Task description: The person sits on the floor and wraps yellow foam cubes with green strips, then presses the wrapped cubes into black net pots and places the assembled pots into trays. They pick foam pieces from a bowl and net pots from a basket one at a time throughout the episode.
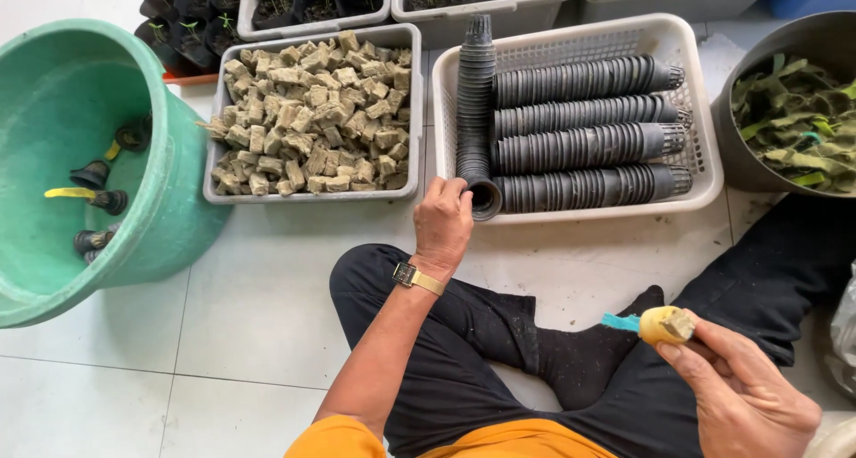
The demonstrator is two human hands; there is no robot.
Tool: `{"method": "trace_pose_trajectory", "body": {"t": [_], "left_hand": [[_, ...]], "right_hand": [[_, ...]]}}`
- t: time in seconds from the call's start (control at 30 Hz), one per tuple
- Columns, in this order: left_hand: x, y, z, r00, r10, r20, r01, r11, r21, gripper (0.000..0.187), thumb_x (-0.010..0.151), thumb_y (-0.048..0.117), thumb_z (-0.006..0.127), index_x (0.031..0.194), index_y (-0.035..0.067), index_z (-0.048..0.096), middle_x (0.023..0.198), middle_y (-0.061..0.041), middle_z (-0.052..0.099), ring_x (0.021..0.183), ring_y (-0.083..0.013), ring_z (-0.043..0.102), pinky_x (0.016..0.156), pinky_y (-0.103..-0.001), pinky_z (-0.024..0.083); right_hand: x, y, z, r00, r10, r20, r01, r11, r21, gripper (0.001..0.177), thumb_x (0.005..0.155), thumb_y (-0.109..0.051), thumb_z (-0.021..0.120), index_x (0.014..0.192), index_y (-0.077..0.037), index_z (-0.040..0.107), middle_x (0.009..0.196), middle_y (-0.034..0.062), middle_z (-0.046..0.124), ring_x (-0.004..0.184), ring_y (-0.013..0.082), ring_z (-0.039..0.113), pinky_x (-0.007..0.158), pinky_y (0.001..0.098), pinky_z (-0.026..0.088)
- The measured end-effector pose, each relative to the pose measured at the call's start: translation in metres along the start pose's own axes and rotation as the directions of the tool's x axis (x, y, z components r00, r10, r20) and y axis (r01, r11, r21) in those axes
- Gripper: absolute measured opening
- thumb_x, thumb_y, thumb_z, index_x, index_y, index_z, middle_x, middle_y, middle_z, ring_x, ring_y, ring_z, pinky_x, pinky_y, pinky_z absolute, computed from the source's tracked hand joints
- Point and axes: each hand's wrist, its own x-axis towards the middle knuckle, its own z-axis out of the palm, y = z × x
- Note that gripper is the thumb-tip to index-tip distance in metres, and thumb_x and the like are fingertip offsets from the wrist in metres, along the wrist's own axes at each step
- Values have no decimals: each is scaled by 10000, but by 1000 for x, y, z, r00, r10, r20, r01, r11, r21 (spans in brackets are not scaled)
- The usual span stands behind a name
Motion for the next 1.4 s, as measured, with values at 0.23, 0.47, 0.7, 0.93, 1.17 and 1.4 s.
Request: {"method": "trace_pose_trajectory", "body": {"t": [0.23,0.47,0.7,0.93,1.17,1.4], "left_hand": [[0,-2,3,999,1,50,-7,993,119,22,898,72,695,912,54,693,854,-109,707,740,-294,696,684,-423,562],[-1,30,-41,998,60,8,-60,997,-42,64,870,45,693,930,22,682,887,-129,710,771,-287,695,695,-413,556],[-35,106,-88,939,-136,316,288,813,-506,136,867,110,732,948,1,734,879,-88,748,603,-129,704,547,-269,543],[-66,137,-85,917,-35,397,278,770,-574,113,898,103,733,953,5,735,826,-86,726,627,-120,692,559,-260,523],[-67,146,-89,905,-24,424,302,739,-602,108,897,99,730,953,7,732,839,-76,733,617,-116,689,532,-257,527],[-68,141,-82,913,-61,403,301,768,-566,119,898,102,734,942,-8,726,843,-84,722,587,-115,679,524,-258,519]], "right_hand": [[-1,-2,5,999,47,19,-46,998,-36,334,859,151,722,1191,133,691,1094,197,741,993,205,736,955,293,597],[5,4,-3,997,-64,50,63,998,18,227,880,143,747,1103,130,708,1057,158,725,949,144,699,941,253,572],[12,-59,-8,990,-99,103,86,989,123,201,924,130,727,1122,108,702,1039,135,741,916,141,724,907,227,601],[1,-67,5,979,-162,121,178,975,-134,213,892,119,788,1094,97,726,993,120,743,857,113,685,794,188,545],[-2,-58,15,950,-264,165,301,915,-270,262,870,70,809,1119,33,738,985,107,748,862,125,699,817,229,544],[-2,-61,15,948,-285,143,317,887,-335,278,882,14,822,1148,11,739,1053,103,729,846,130,663,787,239,542]]}}
